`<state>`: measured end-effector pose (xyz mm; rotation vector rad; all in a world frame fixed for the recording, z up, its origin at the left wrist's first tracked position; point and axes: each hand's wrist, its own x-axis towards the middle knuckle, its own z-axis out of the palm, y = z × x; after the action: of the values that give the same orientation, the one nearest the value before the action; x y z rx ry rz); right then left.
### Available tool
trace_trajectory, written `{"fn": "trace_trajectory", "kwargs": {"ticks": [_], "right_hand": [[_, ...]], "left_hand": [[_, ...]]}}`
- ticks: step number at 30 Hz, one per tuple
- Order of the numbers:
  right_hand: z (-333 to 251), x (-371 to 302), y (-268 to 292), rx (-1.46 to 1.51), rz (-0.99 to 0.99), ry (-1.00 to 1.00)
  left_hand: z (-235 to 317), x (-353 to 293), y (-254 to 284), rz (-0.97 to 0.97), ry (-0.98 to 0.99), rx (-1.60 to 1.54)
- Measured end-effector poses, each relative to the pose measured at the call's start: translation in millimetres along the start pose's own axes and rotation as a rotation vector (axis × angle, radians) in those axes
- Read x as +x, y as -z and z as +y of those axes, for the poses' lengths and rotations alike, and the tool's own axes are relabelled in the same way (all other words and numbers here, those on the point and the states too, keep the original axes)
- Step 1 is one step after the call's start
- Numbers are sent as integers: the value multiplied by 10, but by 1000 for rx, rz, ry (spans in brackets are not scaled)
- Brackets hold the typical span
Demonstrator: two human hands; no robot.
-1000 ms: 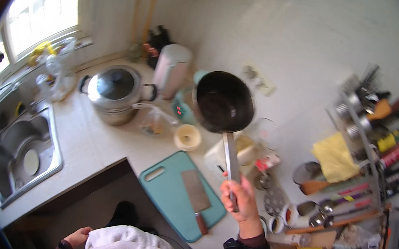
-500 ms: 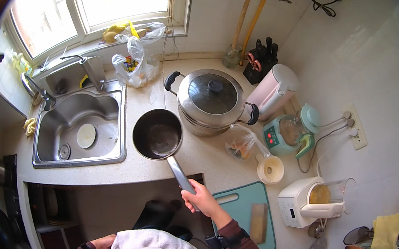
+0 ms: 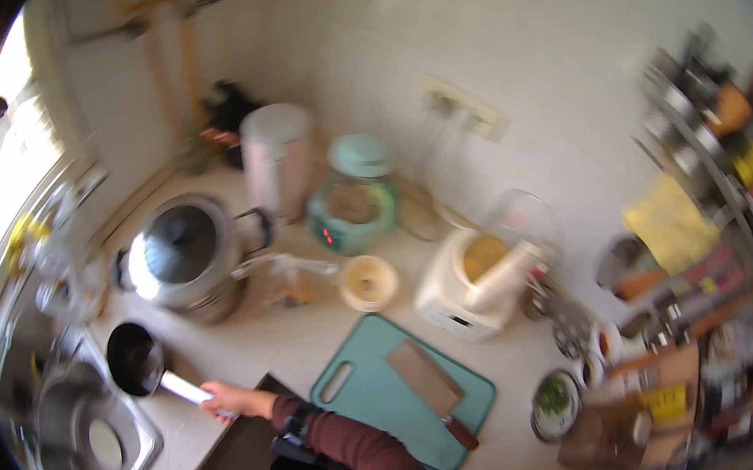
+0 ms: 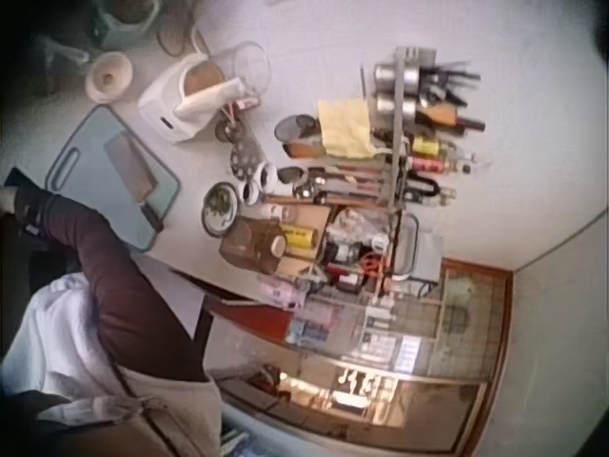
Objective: The person retrieves red dates from a plastic bag, washes them at the sink, and slices them on a cutting board with a knife. The sliced pieces are then transferred into a blender jar. The person also washes the knife and cutting board afterward.
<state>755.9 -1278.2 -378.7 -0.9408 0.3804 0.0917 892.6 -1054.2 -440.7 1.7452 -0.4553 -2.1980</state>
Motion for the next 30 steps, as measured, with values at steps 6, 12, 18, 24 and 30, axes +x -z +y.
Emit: {"fn": "trace_trajectory", "kwargs": {"ticks": [6, 12, 18, 24, 30], "right_hand": [[178, -307, 149, -434, 372, 100], [1523, -2542, 175, -422, 501, 427], [4735, -3961, -1825, -112, 654, -182], [6449, -4329, -3823, 723, 1208, -262], [6744, -5021, -4854, 931, 1617, -91]], "left_hand": [[1131, 590, -162, -207, 34, 443], [1721, 916, -1203, -434, 98, 838], [1511, 844, -2532, -605, 180, 1149], [532, 511, -3742, -710, 287, 1342], [-366, 133, -4632, -833, 435, 1474]]}}
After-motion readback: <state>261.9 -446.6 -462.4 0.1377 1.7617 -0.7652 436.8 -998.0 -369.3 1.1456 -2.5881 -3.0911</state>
